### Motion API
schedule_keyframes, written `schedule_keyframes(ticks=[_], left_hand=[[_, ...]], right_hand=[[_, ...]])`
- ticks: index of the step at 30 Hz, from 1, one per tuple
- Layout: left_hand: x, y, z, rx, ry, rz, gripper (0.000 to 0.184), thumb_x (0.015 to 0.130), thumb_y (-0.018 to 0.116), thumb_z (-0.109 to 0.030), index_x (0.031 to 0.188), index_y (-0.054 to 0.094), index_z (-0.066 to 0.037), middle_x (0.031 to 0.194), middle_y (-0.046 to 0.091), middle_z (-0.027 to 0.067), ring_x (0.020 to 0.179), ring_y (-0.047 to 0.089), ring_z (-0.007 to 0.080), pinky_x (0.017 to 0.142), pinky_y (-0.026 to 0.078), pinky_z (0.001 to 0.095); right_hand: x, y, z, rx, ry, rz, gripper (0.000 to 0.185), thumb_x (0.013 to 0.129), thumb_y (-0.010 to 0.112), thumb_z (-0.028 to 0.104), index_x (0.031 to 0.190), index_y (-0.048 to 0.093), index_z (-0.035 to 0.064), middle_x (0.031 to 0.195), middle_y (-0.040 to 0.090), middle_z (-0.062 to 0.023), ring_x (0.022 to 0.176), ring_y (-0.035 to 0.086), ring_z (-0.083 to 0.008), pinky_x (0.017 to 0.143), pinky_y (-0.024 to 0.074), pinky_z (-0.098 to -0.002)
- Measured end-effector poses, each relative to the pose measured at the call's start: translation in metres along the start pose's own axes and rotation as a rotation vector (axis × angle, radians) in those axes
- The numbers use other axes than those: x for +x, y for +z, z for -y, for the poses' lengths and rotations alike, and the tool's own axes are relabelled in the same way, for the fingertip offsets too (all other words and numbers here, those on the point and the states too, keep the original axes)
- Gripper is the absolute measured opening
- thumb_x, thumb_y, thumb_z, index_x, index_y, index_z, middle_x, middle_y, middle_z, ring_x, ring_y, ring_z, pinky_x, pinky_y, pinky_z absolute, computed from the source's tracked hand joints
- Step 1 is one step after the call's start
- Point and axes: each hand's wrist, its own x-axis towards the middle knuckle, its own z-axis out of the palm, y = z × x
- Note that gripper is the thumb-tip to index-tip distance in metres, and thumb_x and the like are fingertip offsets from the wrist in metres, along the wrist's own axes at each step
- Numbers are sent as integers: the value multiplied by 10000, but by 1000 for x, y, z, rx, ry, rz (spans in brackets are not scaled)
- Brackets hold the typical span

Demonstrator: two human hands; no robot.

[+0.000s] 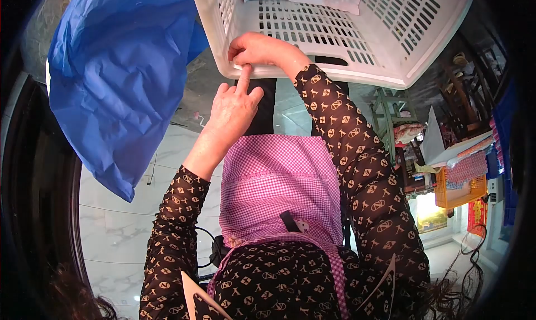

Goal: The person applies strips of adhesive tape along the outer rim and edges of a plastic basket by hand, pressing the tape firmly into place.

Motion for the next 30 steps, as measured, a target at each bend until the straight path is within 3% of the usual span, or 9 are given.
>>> schedule_keyframes(ticks=[8,12,15,17,21,23,26,30], left_hand=[[2,-3,-4,4,-30,40,50,780,557,-108,824,537,-120,1300,440,320,612,622,207,704,440,350],[4,0,-6,28,-29,68,57,785,549,-105,838,532,-119,1270,442,352,596,619,204,697,440,349],[5,1,-8,6,-43,61,62,784,547,-104,841,529,-116,1250,443,370,581,612,202,695,439,347],[5,1,-9,36,-44,69,62,783,545,-99,842,527,-111,1203,475,352,573,607,200,687,432,343],[6,0,-10,20,-46,68,60,782,542,-92,839,528,-106,1108,523,292,566,601,199,670,422,340],[6,2,-11,22,-38,40,64,785,536,-85,847,535,-102,988,537,213,575,598,204,661,410,338],[7,1,-13,-13,-51,24,74,785,538,-83,858,543,-97,931,530,176,589,596,214,662,404,343],[8,3,-11,-21,-47,-27,82,785,541,-82,866,546,-88,911,529,167,602,597,234,665,401,345]], right_hand=[[5,9,-3,-127,-18,-113,263,750,553,92,973,682,41,914,678,-150,857,647,-297,775,501,-369],[-7,13,4,-204,-100,-205,219,791,554,118,946,682,29,872,679,-139,811,651,-257,748,500,-348],[-16,11,10,-312,-139,-274,207,771,546,89,930,678,67,870,671,-150,853,635,-314,757,491,-391],[-18,12,8,-130,-194,-266,168,784,558,112,903,673,82,845,666,-143,840,634,-306,749,486,-392],[-22,16,8,-134,-250,-266,158,808,558,118,904,669,59,798,654,-109,734,622,-250,697,486,-345],[-25,17,9,-196,-333,-320,133,790,574,114,880,662,74,781,649,-100,733,619,-269,683,486,-355],[-26,15,20,-471,-306,-325,120,766,581,98,860,654,80,765,643,-95,732,615,-292,667,484,-367],[-27,12,40,-451,-474,-387,137,701,571,77,816,644,86,757,643,-124,756,633,-320,661,495,-412]])
